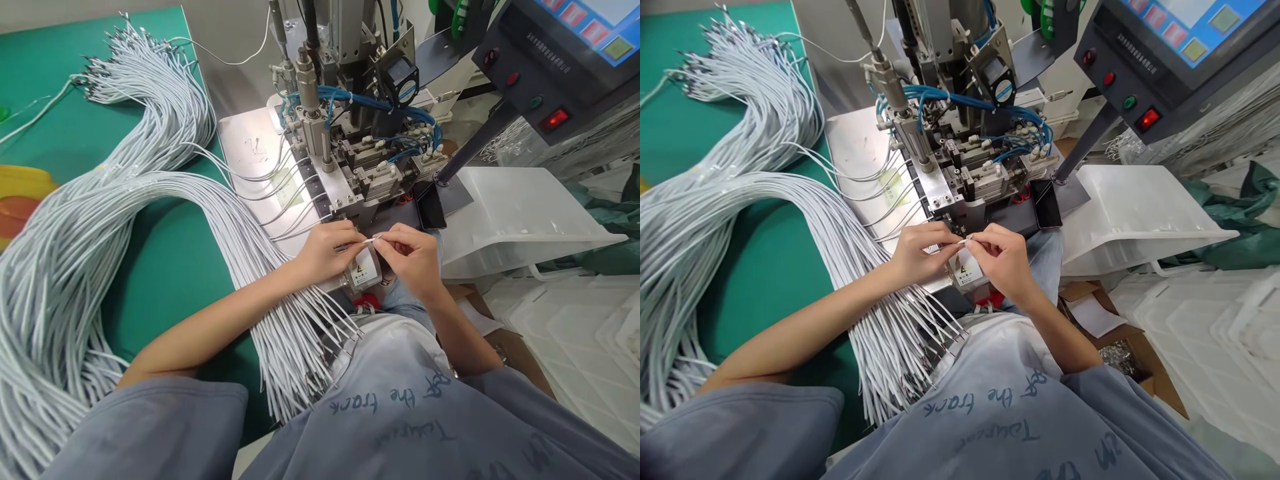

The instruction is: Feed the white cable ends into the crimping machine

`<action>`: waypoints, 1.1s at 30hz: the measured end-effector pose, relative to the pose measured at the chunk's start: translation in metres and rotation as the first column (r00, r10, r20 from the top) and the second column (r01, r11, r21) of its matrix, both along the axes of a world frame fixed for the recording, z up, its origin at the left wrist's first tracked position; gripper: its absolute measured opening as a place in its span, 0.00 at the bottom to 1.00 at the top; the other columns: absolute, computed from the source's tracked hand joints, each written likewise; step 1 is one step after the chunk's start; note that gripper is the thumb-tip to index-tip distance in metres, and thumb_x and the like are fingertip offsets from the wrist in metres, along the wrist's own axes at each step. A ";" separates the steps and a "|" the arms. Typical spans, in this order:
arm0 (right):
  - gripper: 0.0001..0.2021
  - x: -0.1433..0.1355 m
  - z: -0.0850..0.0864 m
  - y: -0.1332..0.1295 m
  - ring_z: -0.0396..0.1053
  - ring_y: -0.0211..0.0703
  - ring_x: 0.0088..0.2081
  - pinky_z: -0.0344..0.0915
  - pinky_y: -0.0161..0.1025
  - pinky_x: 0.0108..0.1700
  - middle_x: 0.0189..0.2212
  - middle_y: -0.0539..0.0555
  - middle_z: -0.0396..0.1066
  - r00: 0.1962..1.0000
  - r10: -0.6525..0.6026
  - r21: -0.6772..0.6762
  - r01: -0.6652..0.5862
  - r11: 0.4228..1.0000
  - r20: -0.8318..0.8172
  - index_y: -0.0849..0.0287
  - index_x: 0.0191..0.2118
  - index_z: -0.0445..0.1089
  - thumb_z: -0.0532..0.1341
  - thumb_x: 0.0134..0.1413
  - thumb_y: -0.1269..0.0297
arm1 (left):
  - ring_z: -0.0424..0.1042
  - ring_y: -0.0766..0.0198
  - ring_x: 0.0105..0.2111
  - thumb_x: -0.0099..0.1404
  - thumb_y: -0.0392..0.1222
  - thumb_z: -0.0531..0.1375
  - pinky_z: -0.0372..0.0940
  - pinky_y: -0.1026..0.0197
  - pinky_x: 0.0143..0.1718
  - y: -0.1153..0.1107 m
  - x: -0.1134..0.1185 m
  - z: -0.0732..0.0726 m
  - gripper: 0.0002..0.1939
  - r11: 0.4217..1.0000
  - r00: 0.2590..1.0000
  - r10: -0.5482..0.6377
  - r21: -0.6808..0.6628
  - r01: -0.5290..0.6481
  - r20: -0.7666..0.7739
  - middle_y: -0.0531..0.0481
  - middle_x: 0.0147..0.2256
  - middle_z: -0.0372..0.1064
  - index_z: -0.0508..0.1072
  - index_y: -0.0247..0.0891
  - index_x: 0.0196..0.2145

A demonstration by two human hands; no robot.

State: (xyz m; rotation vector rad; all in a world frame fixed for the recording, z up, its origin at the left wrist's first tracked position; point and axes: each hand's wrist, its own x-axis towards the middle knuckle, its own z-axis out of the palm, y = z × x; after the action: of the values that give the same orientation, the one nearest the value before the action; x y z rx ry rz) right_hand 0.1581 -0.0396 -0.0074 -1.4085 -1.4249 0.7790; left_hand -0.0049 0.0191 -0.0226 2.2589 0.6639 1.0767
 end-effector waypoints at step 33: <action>0.09 0.006 -0.012 0.024 0.51 0.32 0.20 0.48 0.34 0.22 0.16 0.45 0.53 0.985 0.163 0.167 -0.169 0.971 0.049 0.61 0.21 0.69 0.60 0.49 0.71 | 0.59 0.71 0.21 0.66 0.38 0.51 0.52 0.67 0.21 -0.001 -0.004 -0.009 0.13 0.949 0.970 0.160 0.300 -0.100 -0.182 0.53 0.21 0.60 0.69 0.36 0.25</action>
State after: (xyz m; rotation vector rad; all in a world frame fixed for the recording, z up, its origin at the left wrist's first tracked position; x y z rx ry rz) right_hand 0.1638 -0.0155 -0.0192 -1.1885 -1.6129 0.7209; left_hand -0.0088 0.0185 -0.0319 2.6364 0.7936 1.0701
